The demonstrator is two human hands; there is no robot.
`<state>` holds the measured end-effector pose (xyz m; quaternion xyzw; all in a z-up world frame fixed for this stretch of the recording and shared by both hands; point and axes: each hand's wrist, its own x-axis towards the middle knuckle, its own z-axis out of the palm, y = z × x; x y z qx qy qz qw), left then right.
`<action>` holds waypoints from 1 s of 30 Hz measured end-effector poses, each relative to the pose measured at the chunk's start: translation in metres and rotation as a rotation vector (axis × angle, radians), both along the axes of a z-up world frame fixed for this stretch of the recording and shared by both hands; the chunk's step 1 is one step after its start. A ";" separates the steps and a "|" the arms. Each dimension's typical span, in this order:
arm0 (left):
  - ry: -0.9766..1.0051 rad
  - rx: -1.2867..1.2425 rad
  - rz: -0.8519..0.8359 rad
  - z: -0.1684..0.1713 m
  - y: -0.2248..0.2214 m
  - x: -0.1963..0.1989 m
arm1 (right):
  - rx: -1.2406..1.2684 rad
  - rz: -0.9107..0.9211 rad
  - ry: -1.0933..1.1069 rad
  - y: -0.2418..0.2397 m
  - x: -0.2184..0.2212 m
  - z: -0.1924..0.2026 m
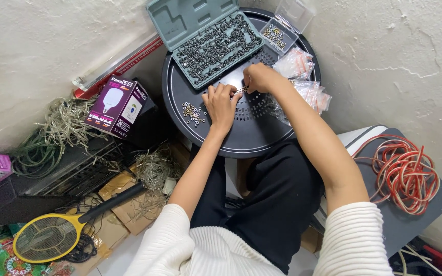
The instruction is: Sorting small metal electronic or mechanical components from a tray into an organizer case and small plastic bags.
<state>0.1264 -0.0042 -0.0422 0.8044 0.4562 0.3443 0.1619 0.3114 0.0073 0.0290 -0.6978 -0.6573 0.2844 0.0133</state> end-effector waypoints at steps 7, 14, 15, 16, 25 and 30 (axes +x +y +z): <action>-0.014 -0.002 0.000 -0.003 0.000 0.000 | -0.007 0.016 -0.021 0.002 0.002 -0.002; -0.061 -0.037 -0.019 0.010 -0.006 -0.010 | -0.001 0.028 -0.084 0.002 0.009 -0.011; -0.067 -0.058 -0.027 0.015 -0.007 -0.014 | -0.002 0.035 -0.128 0.003 0.009 -0.013; -0.067 -0.052 -0.020 0.018 -0.007 -0.020 | 0.004 0.042 -0.128 0.003 0.010 -0.014; -0.058 -0.103 0.140 0.038 0.019 -0.090 | 0.016 0.027 -0.115 0.004 -0.018 0.018; 0.140 -0.237 0.184 0.038 0.036 -0.118 | 0.068 0.104 -0.128 0.006 -0.041 0.017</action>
